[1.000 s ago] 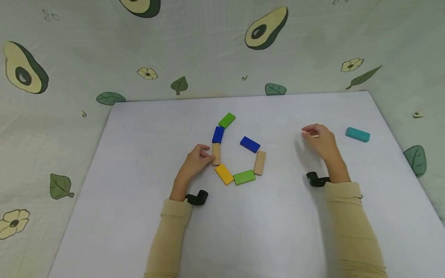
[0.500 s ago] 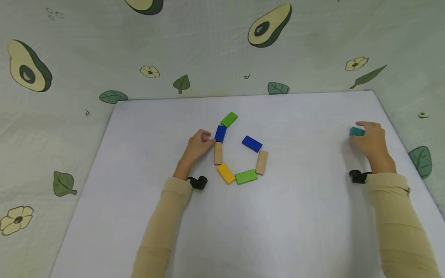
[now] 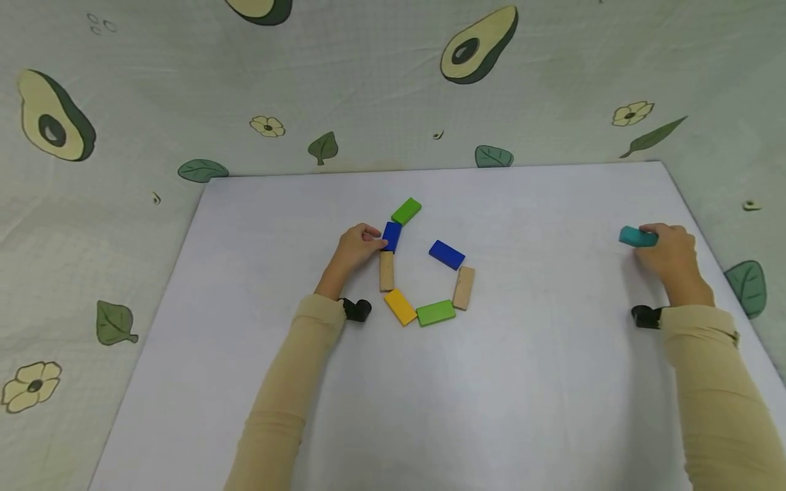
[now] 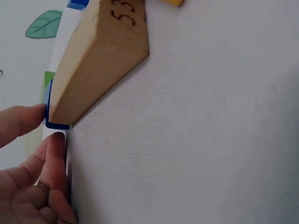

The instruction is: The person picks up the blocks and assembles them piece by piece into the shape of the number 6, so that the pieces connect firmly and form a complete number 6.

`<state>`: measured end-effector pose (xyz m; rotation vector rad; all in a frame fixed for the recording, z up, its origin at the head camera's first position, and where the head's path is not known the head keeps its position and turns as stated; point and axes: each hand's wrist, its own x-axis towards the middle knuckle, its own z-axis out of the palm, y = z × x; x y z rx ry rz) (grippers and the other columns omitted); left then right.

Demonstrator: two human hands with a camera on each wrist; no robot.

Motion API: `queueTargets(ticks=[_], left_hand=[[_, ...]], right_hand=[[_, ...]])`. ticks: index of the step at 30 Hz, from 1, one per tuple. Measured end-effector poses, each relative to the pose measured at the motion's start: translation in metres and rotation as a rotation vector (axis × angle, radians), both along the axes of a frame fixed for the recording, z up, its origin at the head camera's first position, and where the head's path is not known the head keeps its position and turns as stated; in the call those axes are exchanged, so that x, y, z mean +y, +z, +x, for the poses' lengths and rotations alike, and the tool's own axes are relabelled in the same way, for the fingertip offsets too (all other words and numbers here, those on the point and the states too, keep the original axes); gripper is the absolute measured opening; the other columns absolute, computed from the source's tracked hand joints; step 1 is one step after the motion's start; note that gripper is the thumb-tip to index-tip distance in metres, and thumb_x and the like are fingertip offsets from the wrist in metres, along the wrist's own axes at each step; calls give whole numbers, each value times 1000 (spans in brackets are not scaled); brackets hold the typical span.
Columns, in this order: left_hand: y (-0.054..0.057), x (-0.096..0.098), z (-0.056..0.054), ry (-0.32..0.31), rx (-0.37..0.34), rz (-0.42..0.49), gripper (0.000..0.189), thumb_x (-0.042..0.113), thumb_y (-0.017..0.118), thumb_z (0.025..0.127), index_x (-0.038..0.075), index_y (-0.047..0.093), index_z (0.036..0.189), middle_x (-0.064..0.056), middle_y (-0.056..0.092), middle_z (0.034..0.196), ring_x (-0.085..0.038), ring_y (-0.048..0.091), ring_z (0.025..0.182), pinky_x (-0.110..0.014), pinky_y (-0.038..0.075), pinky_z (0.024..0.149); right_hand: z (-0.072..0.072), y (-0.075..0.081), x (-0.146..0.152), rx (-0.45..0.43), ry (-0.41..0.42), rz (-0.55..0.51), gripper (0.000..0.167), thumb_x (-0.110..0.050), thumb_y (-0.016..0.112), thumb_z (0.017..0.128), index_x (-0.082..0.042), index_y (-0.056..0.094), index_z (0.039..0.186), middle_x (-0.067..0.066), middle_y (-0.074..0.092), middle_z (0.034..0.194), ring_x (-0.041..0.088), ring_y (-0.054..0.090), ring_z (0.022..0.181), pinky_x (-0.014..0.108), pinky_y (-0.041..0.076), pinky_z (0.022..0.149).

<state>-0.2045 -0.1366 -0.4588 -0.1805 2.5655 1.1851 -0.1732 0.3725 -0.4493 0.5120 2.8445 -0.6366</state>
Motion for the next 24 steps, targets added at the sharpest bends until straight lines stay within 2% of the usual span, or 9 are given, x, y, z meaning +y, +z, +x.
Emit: queueTargets(ticks=[3,9,16,24], left_hand=[[1,0,-1,7,-19,7,36,26,63,87,5,57,116,-13,58,103,-23,53,90,-32,43,80],[0,-1,-2,-6,-9,10,35,26,63,87,5,59,114,-12,59,100,-21,53,88,-30,42,78],[1,-2,-2,-22,-3,13,33,25,63,87,5,60,113,-10,58,97,-20,52,86,-27,41,74],[1,0,-3,-15,-20,11,32,25,63,88,6,59,113,-10,58,97,-21,51,86,-28,40,74]], right_hand=[[-1,-1,-1,-3,-14,0,51,-6,41,89,8,32,137,41,20,133,56,16,125,67,22,99],[-3,-2,1,22,21,22,44,-5,44,89,10,37,130,43,22,128,56,19,120,65,24,97],[-4,-2,1,40,38,18,42,-5,46,88,11,37,126,42,23,127,55,19,119,65,26,95],[-6,2,-11,74,98,-15,42,-6,51,87,12,38,124,40,28,121,55,23,115,64,29,91]])
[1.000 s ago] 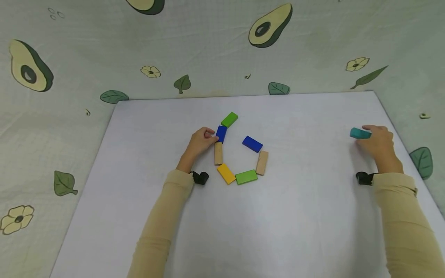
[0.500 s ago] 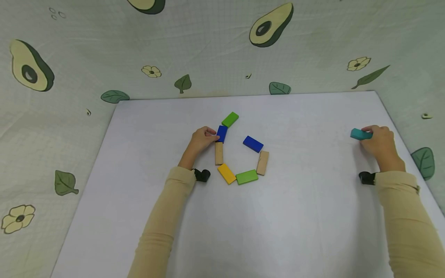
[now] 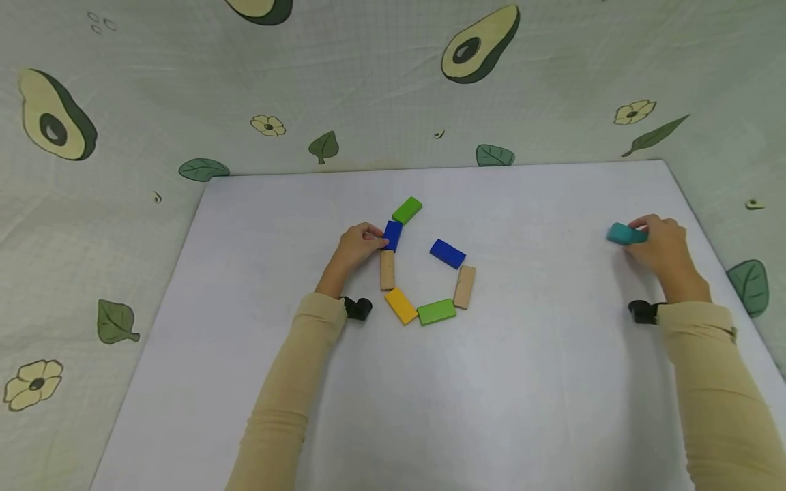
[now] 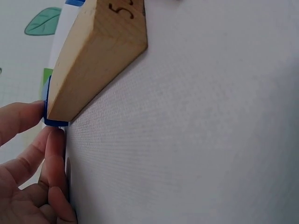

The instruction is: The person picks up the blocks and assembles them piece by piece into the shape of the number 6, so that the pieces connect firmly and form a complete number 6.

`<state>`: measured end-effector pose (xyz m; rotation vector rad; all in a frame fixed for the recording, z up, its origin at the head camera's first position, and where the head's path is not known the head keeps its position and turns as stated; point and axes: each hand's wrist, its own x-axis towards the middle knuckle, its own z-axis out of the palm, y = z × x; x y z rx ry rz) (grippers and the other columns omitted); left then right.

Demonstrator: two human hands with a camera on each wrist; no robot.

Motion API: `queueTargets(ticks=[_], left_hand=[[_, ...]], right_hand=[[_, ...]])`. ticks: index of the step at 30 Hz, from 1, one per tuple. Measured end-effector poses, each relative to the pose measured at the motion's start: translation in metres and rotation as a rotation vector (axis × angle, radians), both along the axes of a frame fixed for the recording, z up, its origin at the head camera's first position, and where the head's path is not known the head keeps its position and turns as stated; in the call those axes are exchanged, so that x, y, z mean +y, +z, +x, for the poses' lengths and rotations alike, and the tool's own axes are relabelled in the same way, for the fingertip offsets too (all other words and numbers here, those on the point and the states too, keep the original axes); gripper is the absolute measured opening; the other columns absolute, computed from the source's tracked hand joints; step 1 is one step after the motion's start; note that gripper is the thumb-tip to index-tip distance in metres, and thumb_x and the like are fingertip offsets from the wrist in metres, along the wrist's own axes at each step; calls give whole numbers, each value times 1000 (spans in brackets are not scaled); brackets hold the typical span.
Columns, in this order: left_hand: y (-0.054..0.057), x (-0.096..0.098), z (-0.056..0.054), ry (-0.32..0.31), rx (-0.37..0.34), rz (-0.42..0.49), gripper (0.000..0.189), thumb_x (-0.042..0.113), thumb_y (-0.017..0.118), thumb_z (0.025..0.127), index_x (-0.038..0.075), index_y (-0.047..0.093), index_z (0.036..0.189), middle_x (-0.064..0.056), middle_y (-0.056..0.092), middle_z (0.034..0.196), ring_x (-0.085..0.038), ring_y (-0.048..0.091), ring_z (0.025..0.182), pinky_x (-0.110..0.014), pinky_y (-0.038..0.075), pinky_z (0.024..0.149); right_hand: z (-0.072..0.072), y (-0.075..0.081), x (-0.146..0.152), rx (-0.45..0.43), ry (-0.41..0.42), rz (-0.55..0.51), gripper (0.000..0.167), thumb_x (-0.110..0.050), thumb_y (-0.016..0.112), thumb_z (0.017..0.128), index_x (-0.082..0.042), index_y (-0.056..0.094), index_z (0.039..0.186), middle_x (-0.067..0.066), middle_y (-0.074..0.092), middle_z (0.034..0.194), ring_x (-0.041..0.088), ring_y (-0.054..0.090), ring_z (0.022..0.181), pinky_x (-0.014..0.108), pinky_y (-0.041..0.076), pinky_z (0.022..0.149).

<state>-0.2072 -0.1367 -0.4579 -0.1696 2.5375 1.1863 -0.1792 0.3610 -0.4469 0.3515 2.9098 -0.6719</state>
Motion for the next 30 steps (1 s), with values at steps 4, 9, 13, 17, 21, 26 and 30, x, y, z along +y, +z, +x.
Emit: queueTargets(ticks=[4,9,13,17,21,26,30], left_hand=[[0,-1,0,-2,-1,7,32,26,63,88,6,59,113,-10,58,98,-21,51,87,-29,41,75],[0,-2,0,-7,0,6,32,26,62,88,6,59,113,-11,59,100,-21,52,89,-30,42,77],[0,-1,-1,-10,-17,8,33,26,62,88,7,59,114,-11,59,101,-21,52,89,-31,42,78],[1,-1,-1,-10,-30,11,33,27,62,88,8,59,114,-11,59,101,-21,52,89,-31,41,78],[2,-2,0,-6,-26,9,32,27,62,88,8,59,113,-10,58,99,-20,51,87,-30,40,76],[3,-2,1,0,-26,20,31,27,62,88,8,59,112,-9,57,96,-20,51,86,-28,39,74],[2,-3,0,8,-33,22,31,27,63,88,8,59,112,-8,57,96,-20,51,86,-28,40,74]], right_hand=[[-2,8,-12,21,38,-30,43,-5,53,87,11,38,124,39,30,121,54,24,114,65,30,90],[-5,18,-35,48,102,-75,43,-5,54,87,9,39,126,39,32,122,54,26,113,65,30,90],[-6,27,-59,69,166,-103,42,-4,55,88,8,40,126,37,34,122,52,31,111,64,31,91],[-7,37,-88,75,215,-133,41,-4,55,88,5,42,126,34,36,122,49,36,109,63,33,91],[-8,46,-121,66,268,-167,40,-5,57,88,2,44,125,30,39,123,45,39,109,60,36,91],[-8,54,-159,65,349,-200,40,-5,59,87,1,47,124,27,43,123,41,42,107,55,39,89],[-9,55,-188,56,405,-225,40,-5,62,86,0,49,123,25,47,121,39,46,104,52,42,89]])
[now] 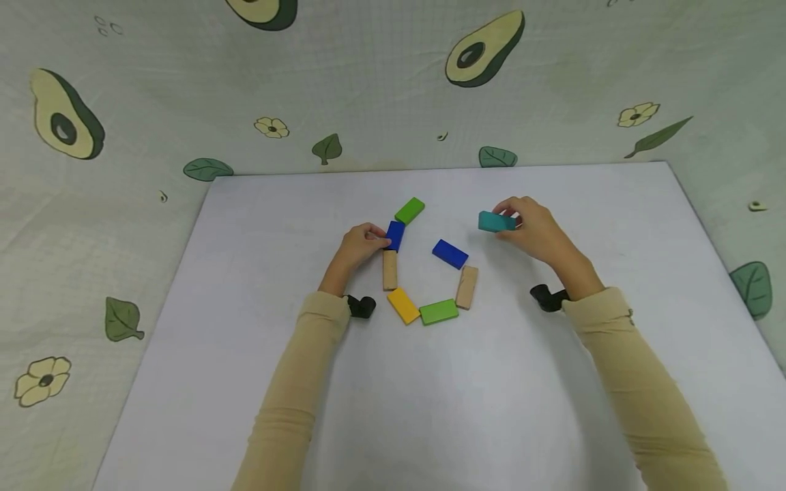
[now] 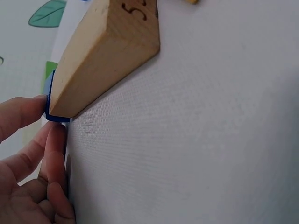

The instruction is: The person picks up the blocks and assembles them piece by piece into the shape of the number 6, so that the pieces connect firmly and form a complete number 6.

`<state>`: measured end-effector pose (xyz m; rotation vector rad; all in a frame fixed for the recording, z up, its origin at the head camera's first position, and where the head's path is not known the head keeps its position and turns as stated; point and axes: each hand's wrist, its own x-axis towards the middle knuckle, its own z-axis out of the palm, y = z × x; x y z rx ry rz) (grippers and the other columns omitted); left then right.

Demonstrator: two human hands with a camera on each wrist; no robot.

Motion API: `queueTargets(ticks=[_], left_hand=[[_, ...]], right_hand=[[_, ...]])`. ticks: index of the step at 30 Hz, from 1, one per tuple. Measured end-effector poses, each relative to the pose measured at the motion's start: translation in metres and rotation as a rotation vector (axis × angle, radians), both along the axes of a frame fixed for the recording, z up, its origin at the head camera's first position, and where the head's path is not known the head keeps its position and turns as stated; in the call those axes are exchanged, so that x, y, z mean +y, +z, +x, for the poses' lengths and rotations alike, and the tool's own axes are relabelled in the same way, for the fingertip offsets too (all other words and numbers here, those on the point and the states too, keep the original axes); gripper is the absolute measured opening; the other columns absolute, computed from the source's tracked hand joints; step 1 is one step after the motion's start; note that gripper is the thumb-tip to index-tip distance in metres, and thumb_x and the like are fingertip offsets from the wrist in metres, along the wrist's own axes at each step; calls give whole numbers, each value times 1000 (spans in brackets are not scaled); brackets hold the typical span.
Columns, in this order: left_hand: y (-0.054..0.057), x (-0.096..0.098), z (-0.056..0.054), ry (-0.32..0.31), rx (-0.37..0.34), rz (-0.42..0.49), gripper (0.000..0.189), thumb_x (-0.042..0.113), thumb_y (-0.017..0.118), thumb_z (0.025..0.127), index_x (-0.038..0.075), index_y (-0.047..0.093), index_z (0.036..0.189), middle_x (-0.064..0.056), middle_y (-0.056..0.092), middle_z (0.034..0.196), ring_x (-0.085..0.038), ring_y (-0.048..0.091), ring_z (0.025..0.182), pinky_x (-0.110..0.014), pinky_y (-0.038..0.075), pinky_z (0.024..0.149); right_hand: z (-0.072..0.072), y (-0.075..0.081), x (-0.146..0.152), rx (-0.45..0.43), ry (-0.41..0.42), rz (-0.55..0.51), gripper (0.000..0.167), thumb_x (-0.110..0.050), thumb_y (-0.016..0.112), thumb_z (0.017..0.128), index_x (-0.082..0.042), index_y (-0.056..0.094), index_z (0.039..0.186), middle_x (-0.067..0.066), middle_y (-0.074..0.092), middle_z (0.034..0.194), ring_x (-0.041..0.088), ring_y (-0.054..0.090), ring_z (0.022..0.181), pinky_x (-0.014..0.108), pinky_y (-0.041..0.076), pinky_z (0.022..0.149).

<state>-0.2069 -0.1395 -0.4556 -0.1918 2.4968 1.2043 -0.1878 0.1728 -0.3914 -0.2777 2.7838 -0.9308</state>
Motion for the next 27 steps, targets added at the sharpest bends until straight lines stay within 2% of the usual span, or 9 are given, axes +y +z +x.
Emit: queueTargets(ticks=[6,13,21,27], left_hand=[[1,0,0,0,0,10,32,27,63,87,8,60,112,-8,57,94,-20,50,85,-28,39,74],[1,-1,0,-6,7,7,32,26,63,87,7,60,112,-8,57,93,-19,50,84,-27,39,74],[1,1,0,5,-15,-1,31,27,63,87,8,60,112,-7,54,91,-20,48,83,-27,37,71],[-1,1,0,7,-4,-8,32,27,63,87,9,60,112,-7,55,91,-20,49,83,-28,37,73]], right_hand=[[-2,-6,-37,-5,85,-19,38,-4,64,84,-1,51,120,23,50,118,36,48,105,49,43,90],[-4,-13,-67,-47,162,-31,35,-6,63,86,-4,52,119,20,51,118,33,47,105,46,43,91],[-4,-24,-92,-39,181,-35,35,-9,64,85,-7,54,119,17,52,119,30,50,106,44,42,94],[-5,-33,-106,-28,218,-27,32,-8,62,86,-8,55,118,17,53,118,30,51,105,43,43,94]])
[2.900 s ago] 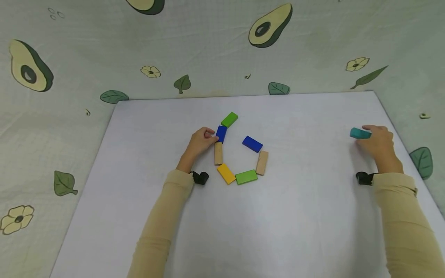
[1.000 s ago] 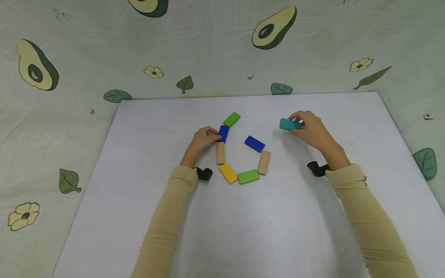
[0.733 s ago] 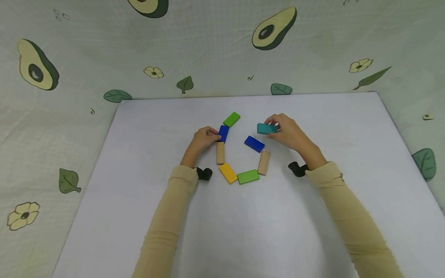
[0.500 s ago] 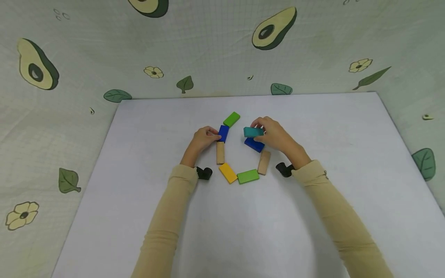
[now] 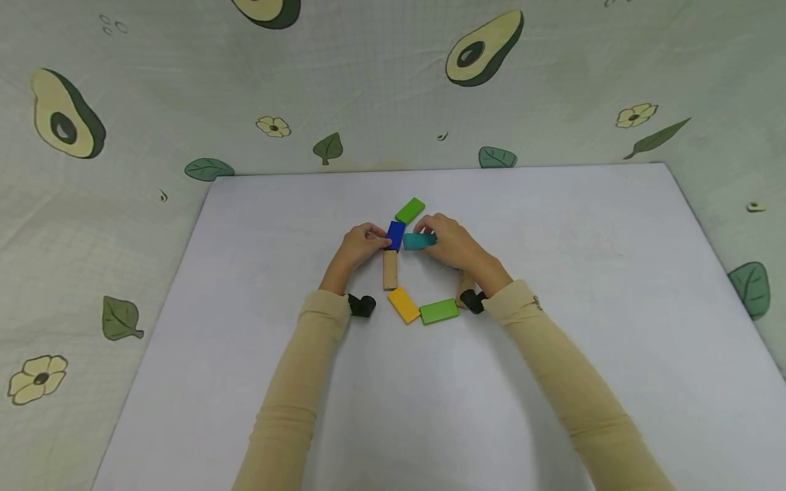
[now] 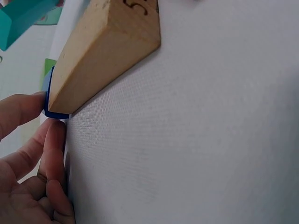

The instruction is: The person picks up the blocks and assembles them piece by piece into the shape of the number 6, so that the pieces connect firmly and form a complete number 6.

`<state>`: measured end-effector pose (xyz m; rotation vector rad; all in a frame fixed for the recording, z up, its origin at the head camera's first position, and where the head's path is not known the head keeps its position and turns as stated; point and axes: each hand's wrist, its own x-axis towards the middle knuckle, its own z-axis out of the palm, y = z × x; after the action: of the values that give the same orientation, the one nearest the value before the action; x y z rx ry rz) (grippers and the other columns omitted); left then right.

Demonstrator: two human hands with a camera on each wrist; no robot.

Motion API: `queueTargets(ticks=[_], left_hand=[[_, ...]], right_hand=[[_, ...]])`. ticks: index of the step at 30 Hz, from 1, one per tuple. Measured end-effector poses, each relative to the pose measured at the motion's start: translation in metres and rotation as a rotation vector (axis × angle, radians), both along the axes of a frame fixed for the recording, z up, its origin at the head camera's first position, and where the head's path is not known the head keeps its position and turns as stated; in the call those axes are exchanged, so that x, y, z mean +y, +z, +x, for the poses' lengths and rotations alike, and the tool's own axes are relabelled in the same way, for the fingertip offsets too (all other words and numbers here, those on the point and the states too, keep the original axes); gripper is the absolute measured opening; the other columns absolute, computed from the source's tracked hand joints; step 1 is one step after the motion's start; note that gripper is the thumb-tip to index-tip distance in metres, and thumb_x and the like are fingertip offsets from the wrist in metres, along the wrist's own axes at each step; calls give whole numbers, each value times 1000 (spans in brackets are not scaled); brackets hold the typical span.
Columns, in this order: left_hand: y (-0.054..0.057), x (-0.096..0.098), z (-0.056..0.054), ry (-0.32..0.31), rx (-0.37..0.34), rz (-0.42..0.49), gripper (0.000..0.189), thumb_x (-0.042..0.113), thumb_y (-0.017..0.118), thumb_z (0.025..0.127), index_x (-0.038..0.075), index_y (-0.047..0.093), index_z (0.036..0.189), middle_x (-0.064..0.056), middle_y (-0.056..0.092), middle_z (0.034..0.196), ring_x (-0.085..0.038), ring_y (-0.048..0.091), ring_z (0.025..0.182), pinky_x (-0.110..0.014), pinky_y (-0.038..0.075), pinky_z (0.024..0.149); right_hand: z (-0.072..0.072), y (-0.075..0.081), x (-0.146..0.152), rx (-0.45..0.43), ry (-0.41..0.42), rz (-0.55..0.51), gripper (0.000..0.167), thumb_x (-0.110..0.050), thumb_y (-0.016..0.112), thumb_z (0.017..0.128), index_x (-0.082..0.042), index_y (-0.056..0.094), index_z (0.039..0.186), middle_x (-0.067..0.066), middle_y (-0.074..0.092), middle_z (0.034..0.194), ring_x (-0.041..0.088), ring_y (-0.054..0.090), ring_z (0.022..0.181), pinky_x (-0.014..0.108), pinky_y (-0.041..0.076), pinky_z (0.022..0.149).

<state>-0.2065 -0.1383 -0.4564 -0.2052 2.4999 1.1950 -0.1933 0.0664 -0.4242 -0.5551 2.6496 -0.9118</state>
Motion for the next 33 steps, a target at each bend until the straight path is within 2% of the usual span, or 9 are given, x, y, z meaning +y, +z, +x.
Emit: queueTargets(ticks=[7,14,19,23,33], left_hand=[[-2,0,-1,1,1,12,32,28,64,87,9,59,112,-8,58,95,-20,51,87,-31,40,80],[-3,-1,-1,1,-6,18,31,28,63,87,9,59,112,-7,56,92,-20,50,85,-31,39,77],[-3,0,-1,3,-14,22,32,28,63,88,9,59,112,-7,55,91,-20,49,84,-30,39,77],[-2,0,-1,7,-19,19,32,28,63,87,9,59,113,-7,55,91,-20,49,85,-31,39,77],[2,-1,0,8,-39,6,33,29,63,88,10,59,114,-8,56,95,-21,49,87,-32,39,79]], right_hand=[[-3,-6,-11,-9,42,74,32,-7,62,84,-8,57,115,16,54,115,29,51,102,42,44,92],[-5,-7,-13,-10,62,198,31,-7,62,84,-11,58,115,14,55,115,28,51,103,48,36,96],[-4,-5,-13,27,84,270,28,-12,63,85,-12,60,113,14,56,114,28,52,102,45,36,89],[-4,-5,-14,34,86,278,28,-10,63,85,-13,62,113,13,55,113,28,51,101,43,34,86],[-4,-5,-20,13,91,258,29,-6,62,85,-12,64,113,14,55,116,27,51,105,43,33,87]])
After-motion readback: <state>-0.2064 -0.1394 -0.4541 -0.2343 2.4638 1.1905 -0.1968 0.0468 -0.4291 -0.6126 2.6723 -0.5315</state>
